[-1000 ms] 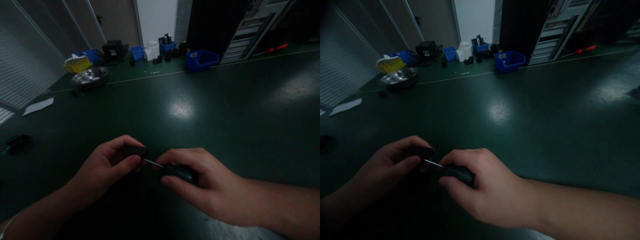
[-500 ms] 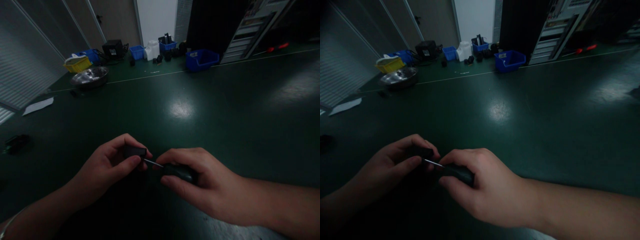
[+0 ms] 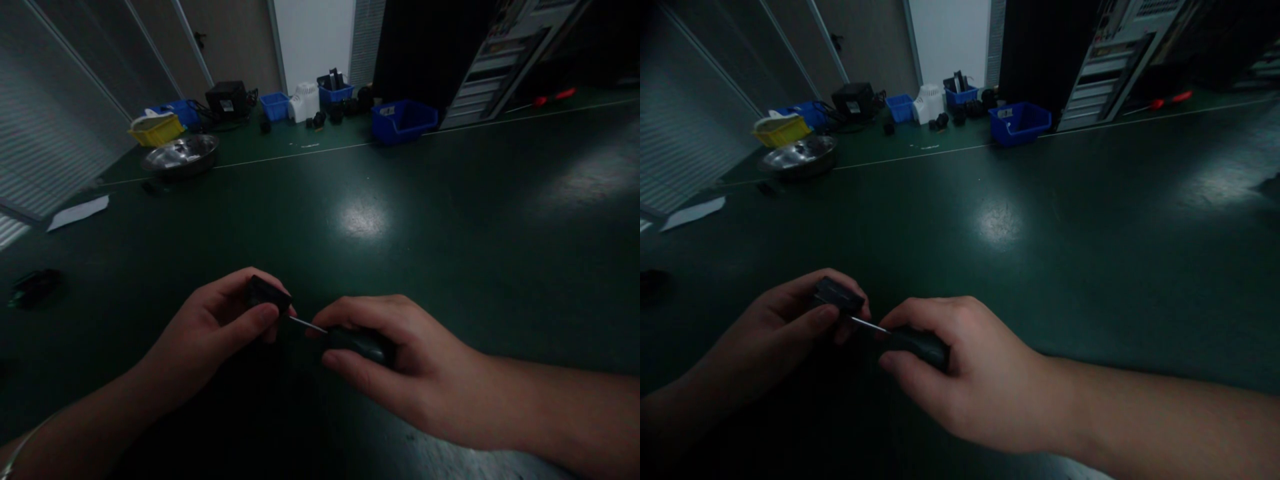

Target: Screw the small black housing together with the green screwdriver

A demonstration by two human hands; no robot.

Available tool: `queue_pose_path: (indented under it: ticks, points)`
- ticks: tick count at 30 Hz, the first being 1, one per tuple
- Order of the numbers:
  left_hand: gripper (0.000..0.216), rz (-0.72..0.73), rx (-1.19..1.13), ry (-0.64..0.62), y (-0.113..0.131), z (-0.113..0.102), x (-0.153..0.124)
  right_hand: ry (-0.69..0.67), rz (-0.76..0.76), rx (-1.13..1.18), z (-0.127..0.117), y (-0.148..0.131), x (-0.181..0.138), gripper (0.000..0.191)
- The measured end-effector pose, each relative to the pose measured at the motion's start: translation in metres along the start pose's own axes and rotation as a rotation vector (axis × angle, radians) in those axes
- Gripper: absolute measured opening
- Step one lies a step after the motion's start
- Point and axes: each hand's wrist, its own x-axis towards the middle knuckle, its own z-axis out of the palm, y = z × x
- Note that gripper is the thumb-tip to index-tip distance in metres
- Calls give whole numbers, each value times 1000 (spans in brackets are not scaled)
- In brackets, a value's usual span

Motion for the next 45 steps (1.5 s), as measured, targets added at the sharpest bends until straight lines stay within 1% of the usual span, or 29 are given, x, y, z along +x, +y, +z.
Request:
queue_pose_path:
  ticks: [9,13,18,21,25,27,30,33,37,40,45]
  points:
    - [6,-21,57,33,0,-2,-1,7,2,-2,2,-1,1,18]
    - [5,-15,81,78,0,-1,-1,14,15,-4,2,-1,-1,17]
    - [15,-45,68,108,0,1,0,7,7,5,1,2,-5,17]
    - [20,-3,52,90,-1,2,-1,22,3,-6,1,2,-3,15]
    - [34,8,56,28,-2,4,-4,26,-7,-7,0,1,1,16]
    - [31,17,65,5,-1,6,-5,27,-6,-8,0,1,1,16]
    - [19,30,64,-42,1,7,-6,29,-14,8,1,1,0,17]
    - [18,37,40,-86,1,7,-5,30,-23,25,2,1,-1,17]
    - [16,72,93,-43,-4,5,-5,21,-6,11,3,0,0,18]
    - [22,40,139,-4,-7,1,-8,25,-7,-4,2,1,1,17]
    - [27,47,275,-23,-5,-1,-12,21,17,-6,1,2,2,16]
